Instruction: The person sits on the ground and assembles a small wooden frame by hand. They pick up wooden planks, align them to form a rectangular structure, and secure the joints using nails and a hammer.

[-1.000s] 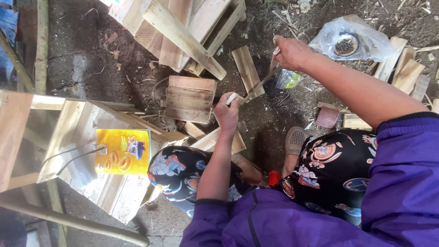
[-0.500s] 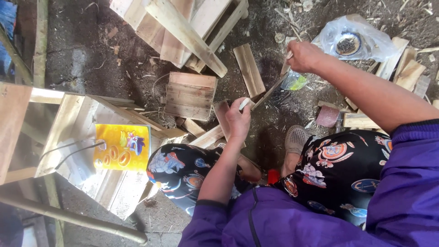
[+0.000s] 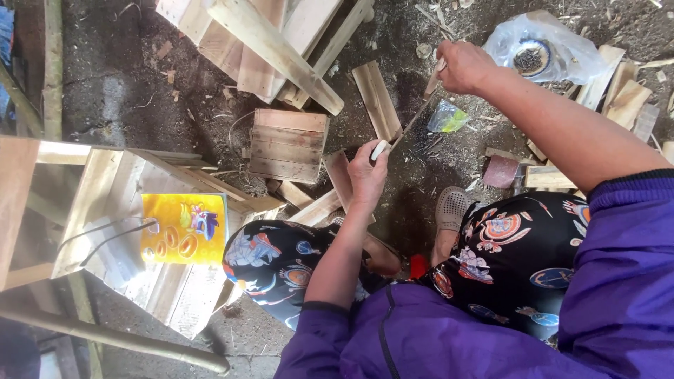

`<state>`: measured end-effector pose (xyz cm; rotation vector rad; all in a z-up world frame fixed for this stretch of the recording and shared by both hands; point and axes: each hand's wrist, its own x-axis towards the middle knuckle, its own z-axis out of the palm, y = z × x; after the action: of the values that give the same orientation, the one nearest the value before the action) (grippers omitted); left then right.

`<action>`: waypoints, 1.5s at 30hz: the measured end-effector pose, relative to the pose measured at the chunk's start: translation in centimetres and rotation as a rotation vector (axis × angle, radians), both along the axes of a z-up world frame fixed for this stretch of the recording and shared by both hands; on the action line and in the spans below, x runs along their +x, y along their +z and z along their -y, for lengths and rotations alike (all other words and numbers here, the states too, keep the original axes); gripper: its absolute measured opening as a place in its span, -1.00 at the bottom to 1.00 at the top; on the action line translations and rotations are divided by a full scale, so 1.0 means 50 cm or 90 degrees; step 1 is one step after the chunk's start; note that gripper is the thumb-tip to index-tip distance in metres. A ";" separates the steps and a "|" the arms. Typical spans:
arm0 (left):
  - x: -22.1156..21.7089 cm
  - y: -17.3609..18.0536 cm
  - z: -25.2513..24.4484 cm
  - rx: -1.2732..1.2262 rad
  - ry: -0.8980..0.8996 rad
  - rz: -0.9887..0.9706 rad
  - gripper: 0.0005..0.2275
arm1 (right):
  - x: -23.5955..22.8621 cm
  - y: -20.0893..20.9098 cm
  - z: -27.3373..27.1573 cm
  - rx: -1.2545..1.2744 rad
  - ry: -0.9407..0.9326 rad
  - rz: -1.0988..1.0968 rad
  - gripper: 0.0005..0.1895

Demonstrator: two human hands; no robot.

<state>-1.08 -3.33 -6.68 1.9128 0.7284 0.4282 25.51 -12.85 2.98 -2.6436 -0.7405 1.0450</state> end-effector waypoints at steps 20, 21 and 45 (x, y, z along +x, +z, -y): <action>0.006 -0.026 0.024 0.220 -0.078 -0.016 -0.69 | -0.116 -0.217 0.264 0.462 -0.241 0.284 -0.58; -0.004 -0.025 0.030 0.237 -0.053 0.018 -0.68 | -0.175 -0.267 0.313 0.467 -0.304 0.387 -0.71; 0.001 -0.097 -0.002 0.246 -0.014 -0.015 -0.70 | -0.396 -0.575 0.697 0.115 -0.724 0.401 -0.67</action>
<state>-1.01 -3.22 -11.53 2.2872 0.6745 0.5657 5.72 -47.68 -25.75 -2.5260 0.5791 -0.1533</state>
